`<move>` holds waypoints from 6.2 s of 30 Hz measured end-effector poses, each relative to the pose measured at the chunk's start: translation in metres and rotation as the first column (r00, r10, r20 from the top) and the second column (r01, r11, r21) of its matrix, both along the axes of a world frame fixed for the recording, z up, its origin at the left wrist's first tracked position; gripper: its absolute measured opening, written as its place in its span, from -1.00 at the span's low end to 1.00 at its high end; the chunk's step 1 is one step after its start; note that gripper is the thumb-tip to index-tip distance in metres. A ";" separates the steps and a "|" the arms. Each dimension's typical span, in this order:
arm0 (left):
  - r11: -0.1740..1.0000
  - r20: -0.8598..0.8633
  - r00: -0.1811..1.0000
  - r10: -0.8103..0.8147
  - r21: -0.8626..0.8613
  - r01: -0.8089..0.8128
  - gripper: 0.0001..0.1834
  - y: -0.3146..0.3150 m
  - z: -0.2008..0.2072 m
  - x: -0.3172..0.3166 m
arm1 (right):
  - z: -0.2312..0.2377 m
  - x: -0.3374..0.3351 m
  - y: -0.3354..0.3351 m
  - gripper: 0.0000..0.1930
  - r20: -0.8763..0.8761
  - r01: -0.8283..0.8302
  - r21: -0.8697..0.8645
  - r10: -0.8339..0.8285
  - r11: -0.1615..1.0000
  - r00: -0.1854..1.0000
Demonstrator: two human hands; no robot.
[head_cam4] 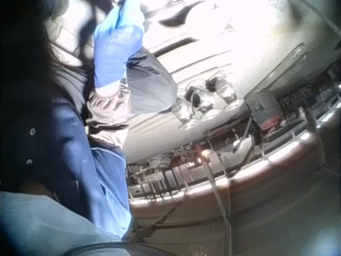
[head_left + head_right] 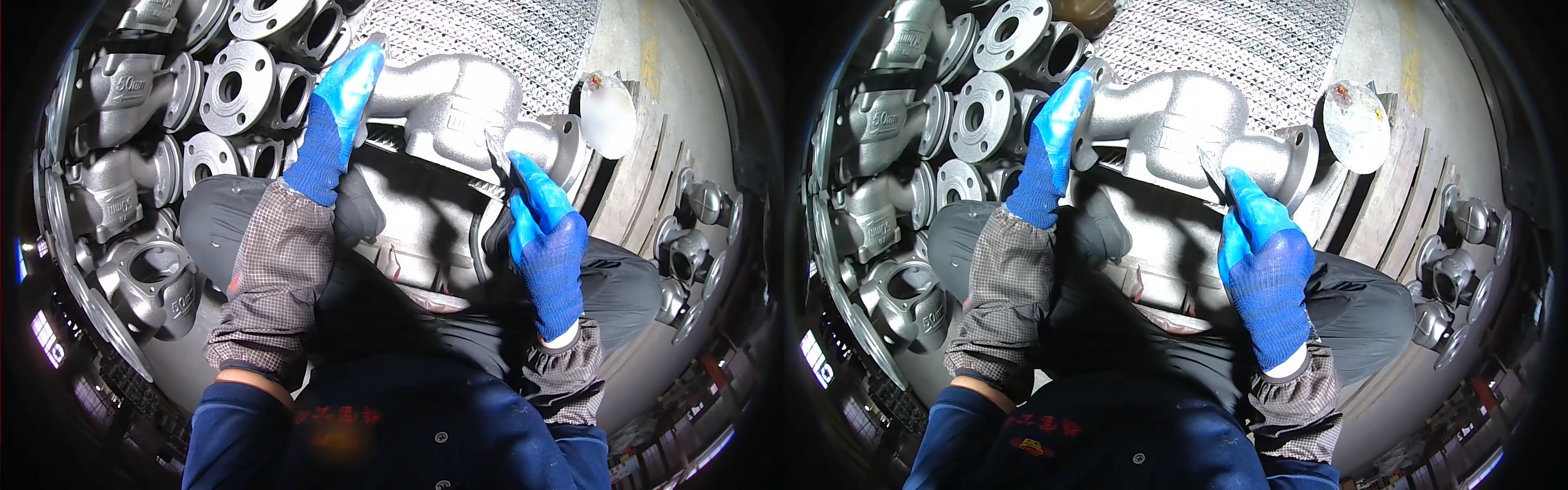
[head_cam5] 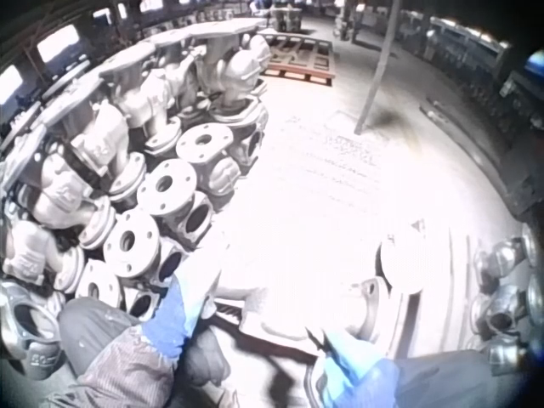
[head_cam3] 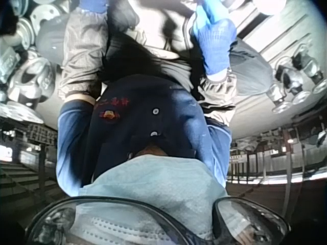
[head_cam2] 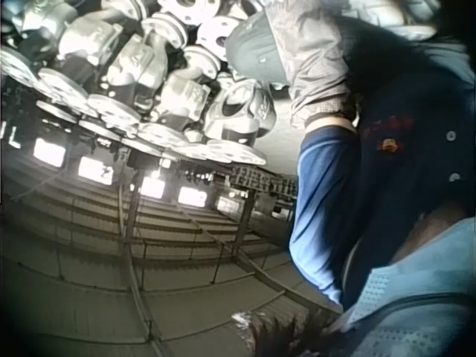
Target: The person picks up a metal valve component, uses a hand scraper to clean or deburr the edges and interior surfaces, and places it back onto a pallet with other similar valves.
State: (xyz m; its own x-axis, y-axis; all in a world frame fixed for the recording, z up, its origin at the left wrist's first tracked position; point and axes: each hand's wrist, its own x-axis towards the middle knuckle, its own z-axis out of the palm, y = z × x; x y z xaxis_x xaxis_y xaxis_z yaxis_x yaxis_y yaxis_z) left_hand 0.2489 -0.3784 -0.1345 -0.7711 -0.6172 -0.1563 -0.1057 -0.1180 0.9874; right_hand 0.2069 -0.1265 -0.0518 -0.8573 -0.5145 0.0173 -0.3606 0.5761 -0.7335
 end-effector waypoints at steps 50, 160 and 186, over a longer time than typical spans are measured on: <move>0.824 -0.138 0.983 -0.123 -0.566 0.024 -0.60 0.002 0.031 0.039 | -0.077 -0.052 0.035 -0.74 0.391 0.426 -0.413 -0.266 0.805 0.881; 0.785 -0.002 0.911 -0.412 -0.509 0.354 -0.53 -0.042 0.123 -0.103 | -0.284 -0.036 0.108 -0.58 0.556 0.794 -0.330 -0.575 0.510 0.600; 0.831 -0.227 0.841 -0.491 -0.414 0.373 -0.75 0.102 0.159 0.010 | 0.010 -0.029 0.083 -0.71 0.166 0.209 -0.574 -0.137 0.792 0.977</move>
State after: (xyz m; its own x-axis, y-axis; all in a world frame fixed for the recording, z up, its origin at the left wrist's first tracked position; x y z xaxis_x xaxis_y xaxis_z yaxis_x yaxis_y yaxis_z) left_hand 0.2587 -0.2767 0.0250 -0.9399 -0.1756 0.2930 0.2541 0.2138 0.9432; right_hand 0.1782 -0.0435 -0.0417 -0.9455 -0.2797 0.1666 -0.1928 0.0686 -0.9788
